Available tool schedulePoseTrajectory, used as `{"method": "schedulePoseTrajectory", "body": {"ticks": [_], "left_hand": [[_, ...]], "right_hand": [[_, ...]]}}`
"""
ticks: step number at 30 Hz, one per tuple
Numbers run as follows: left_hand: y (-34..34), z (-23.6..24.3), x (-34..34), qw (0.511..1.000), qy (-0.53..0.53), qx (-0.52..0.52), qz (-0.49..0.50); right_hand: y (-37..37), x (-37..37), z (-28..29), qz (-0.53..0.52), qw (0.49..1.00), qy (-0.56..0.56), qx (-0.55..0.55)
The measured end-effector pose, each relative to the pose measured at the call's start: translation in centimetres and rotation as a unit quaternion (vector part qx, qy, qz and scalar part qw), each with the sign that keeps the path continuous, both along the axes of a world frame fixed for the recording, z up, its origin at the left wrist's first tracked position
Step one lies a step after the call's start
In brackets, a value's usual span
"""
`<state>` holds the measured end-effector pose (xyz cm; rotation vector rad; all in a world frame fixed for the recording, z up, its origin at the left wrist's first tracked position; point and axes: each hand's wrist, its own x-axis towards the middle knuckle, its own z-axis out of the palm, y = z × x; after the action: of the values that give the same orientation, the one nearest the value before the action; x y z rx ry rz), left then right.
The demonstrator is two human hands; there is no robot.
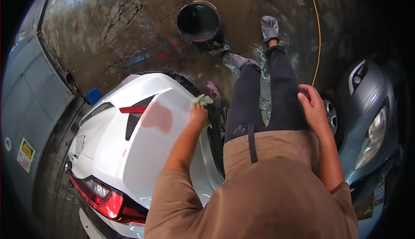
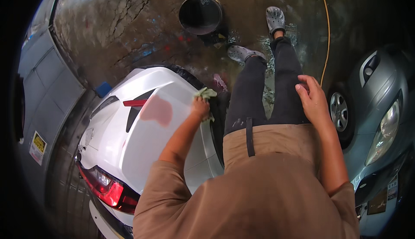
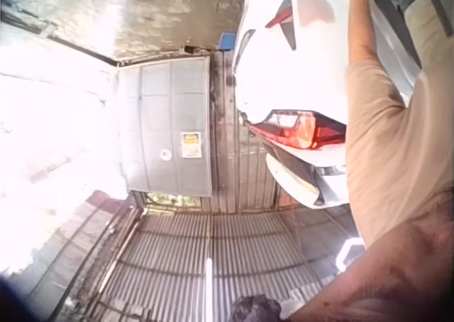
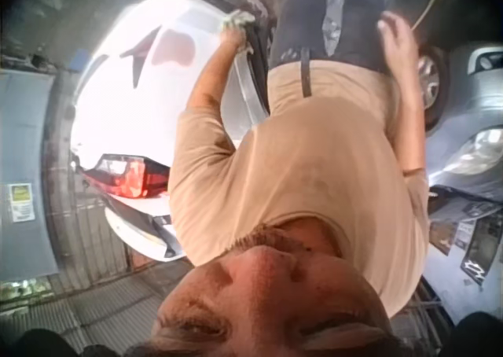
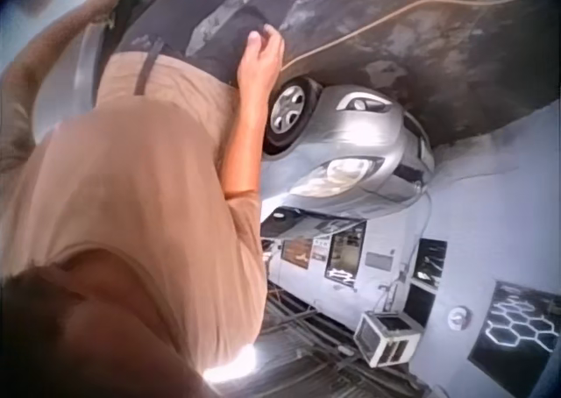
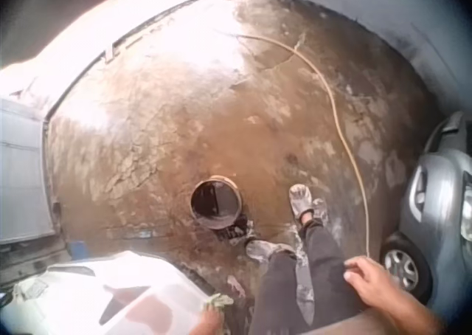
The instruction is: Sand the car paint using a sanding block and water before cleaning the surface with a cloth.
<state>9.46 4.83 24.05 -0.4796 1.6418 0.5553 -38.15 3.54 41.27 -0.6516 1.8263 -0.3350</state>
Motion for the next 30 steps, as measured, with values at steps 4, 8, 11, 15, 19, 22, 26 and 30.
{"method": "schedulePoseTrajectory", "body": {"ticks": [4,8,11,15,19,22,26,30], "left_hand": [[-10.1,-1.9,1.5,0.993,0.022,-0.116,-0.027],[-20.1,-1.5,2.9,0.978,0.04,-0.206,-0.008],[-24.9,-0.6,4.0,0.964,-0.015,-0.246,0.101],[-24.1,-1.0,3.7,0.967,0.027,-0.241,0.076],[-17.9,-3.8,1.6,0.985,-0.009,-0.171,-0.029],[-11.3,-5.7,-0.8,0.992,-0.012,-0.097,-0.074],[-2.9,-6.0,2.7,0.997,0.0,-0.071,0.013],[0.9,-4.2,-3.6,0.954,-0.044,0.019,0.295]], "right_hand": [[0.6,1.8,-0.8,-0.008,1.0,0.005,-0.008],[1.1,2.4,-0.7,-0.006,1.0,0.0,-0.009],[0.8,2.6,-0.9,0.001,1.0,0.008,-0.015],[-0.5,3.2,-1.5,-0.002,0.999,-0.002,-0.038],[-2.5,4.7,-1.5,0.021,0.998,-0.029,-0.056],[-3.4,4.4,-1.0,0.041,0.997,-0.024,-0.065],[-4.7,4.8,-2.9,0.035,0.996,-0.068,-0.05],[-4.2,4.9,-7.4,-0.005,0.993,-0.117,-0.032]]}}
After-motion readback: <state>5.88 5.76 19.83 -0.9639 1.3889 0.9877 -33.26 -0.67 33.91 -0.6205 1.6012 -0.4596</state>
